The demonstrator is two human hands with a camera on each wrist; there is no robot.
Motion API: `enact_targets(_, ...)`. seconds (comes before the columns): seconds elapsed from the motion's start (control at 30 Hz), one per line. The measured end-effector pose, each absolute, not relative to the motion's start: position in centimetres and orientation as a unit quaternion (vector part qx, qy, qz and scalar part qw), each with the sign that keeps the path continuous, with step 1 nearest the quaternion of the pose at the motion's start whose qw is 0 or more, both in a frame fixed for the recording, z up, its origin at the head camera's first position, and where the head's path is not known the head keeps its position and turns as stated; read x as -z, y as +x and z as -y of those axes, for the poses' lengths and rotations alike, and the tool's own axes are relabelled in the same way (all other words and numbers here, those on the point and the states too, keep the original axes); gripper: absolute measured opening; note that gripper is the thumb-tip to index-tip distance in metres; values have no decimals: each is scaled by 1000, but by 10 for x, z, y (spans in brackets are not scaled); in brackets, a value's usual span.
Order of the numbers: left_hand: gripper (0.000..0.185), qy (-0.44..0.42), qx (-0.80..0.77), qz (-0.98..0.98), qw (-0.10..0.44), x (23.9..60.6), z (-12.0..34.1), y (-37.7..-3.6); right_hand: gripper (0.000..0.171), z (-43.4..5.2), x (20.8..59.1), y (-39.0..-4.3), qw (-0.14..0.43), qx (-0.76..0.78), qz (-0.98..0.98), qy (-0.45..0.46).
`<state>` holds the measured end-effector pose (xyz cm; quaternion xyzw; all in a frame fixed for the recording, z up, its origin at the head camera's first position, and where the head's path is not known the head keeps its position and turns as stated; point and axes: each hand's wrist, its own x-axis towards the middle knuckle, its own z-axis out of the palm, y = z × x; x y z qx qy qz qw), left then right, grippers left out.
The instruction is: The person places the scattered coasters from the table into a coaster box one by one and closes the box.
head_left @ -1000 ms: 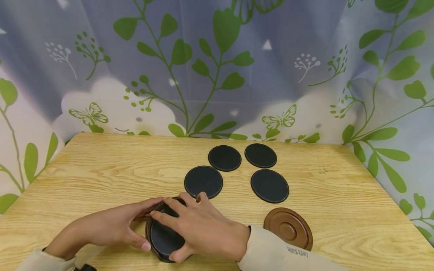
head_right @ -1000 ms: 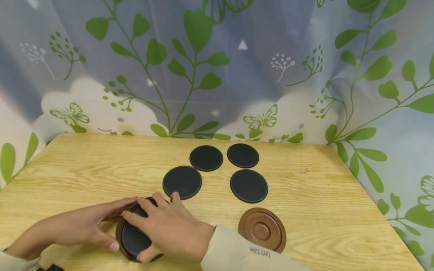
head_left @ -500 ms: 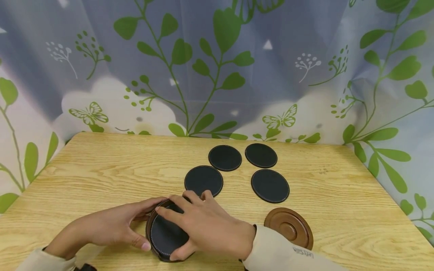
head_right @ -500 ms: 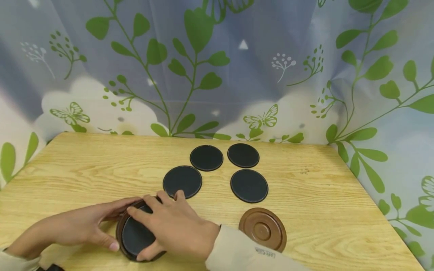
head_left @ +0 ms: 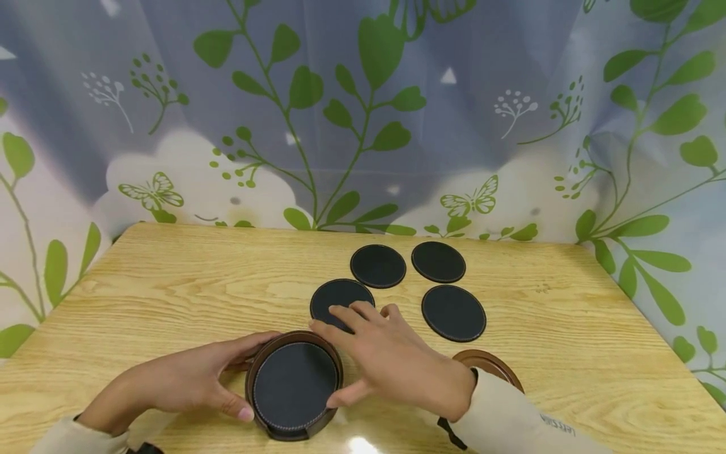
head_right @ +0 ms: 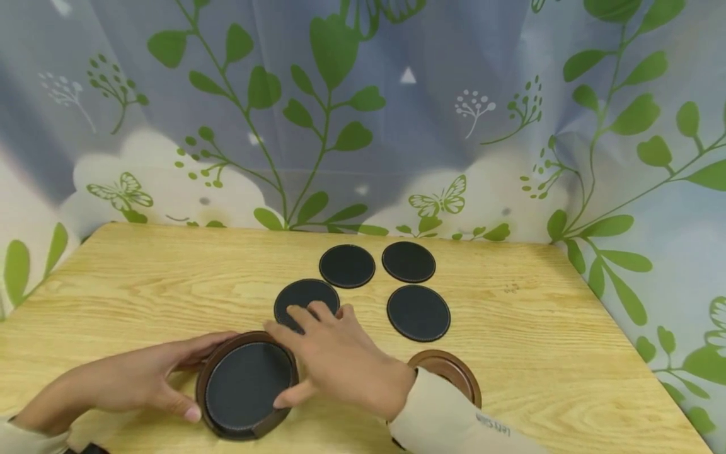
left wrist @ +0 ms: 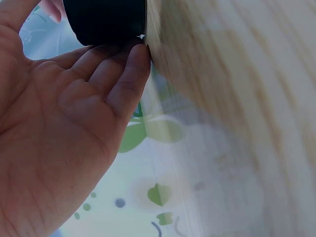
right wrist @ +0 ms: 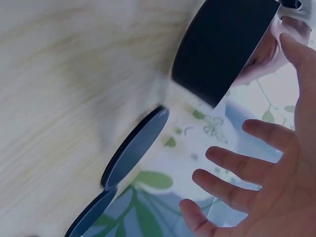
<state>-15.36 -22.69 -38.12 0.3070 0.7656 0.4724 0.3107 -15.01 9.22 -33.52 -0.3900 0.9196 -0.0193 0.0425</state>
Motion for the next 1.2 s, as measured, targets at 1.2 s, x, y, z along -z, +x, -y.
enact_targets(1.2, 98, 295, -458, -783, 299, 381, 228, -153, 89, -235, 353, -193, 34, 113, -964, -239)
